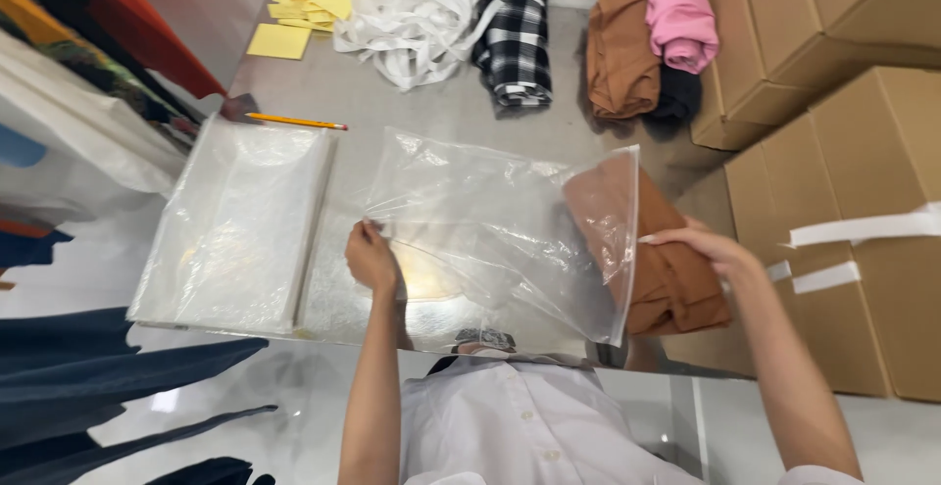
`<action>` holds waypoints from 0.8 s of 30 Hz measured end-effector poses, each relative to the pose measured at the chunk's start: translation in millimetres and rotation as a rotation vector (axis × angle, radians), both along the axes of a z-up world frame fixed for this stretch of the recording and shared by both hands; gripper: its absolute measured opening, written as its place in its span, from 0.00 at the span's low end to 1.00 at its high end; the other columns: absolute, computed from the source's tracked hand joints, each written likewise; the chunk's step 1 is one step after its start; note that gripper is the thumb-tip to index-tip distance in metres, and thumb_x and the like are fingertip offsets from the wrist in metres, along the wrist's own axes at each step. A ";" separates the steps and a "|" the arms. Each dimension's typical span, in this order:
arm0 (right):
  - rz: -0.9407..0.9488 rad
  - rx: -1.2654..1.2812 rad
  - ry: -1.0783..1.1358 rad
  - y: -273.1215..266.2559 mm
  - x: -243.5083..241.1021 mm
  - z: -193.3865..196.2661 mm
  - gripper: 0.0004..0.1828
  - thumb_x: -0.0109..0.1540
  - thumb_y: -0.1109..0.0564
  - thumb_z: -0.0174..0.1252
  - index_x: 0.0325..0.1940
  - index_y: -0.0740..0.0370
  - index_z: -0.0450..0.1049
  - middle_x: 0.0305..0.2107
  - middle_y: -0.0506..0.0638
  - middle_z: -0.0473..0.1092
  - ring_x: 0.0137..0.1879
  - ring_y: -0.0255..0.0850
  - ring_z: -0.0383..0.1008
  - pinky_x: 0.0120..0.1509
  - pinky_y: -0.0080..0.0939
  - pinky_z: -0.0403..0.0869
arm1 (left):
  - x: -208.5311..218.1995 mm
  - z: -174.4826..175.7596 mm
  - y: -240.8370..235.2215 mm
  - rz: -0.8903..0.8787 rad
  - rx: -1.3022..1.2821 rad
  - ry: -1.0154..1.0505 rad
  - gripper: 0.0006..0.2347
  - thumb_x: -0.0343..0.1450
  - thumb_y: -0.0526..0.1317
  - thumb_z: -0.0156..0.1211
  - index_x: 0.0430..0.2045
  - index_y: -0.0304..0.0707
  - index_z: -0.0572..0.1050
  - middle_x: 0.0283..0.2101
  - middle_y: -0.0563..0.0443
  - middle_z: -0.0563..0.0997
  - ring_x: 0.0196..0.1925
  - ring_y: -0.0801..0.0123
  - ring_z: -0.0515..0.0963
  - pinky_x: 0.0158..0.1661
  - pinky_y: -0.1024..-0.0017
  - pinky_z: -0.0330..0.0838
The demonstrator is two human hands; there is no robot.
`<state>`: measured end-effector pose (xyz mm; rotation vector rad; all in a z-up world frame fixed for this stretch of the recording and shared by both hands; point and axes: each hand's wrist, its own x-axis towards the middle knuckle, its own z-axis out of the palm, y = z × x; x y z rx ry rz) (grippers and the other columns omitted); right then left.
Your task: The person wraps a folded brown garment in a clear plastic bag and places it on a table. They then untie a white ribbon from a cardboard box, remove a yellow sticky note, and open the box to reveal a pink garment inside.
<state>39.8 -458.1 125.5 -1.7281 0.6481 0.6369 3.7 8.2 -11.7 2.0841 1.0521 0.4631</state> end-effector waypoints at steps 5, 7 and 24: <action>0.001 -0.046 0.031 -6.4 -42.0 60.3 0.53 0.46 0.66 0.68 0.76 0.59 0.58 0.59 0.77 0.63 0.55 0.73 0.68 0.48 0.79 0.69 | 6.9 -15.8 2.0 0.001 0.068 0.018 0.11 0.78 0.47 0.50 0.36 0.49 0.81 0.34 0.49 0.84 0.40 0.44 0.83 0.41 0.47 0.77; -0.007 -0.040 0.055 -18.1 -50.3 61.6 0.53 0.46 0.67 0.67 0.77 0.59 0.58 0.60 0.76 0.62 0.56 0.73 0.68 0.48 0.78 0.69 | 5.7 -12.0 4.1 0.015 0.073 0.020 0.12 0.79 0.48 0.49 0.36 0.49 0.81 0.34 0.50 0.84 0.40 0.45 0.84 0.40 0.47 0.77; -0.079 -0.261 -0.129 66.5 -51.6 181.2 0.46 0.49 0.57 0.62 0.72 0.50 0.57 0.59 0.52 0.69 0.59 0.48 0.70 0.62 0.49 0.68 | 14.8 63.2 -42.5 -0.375 0.186 -0.396 0.15 0.68 0.33 0.64 0.49 0.44 0.72 0.53 0.45 0.71 0.56 0.54 0.69 0.52 0.59 0.65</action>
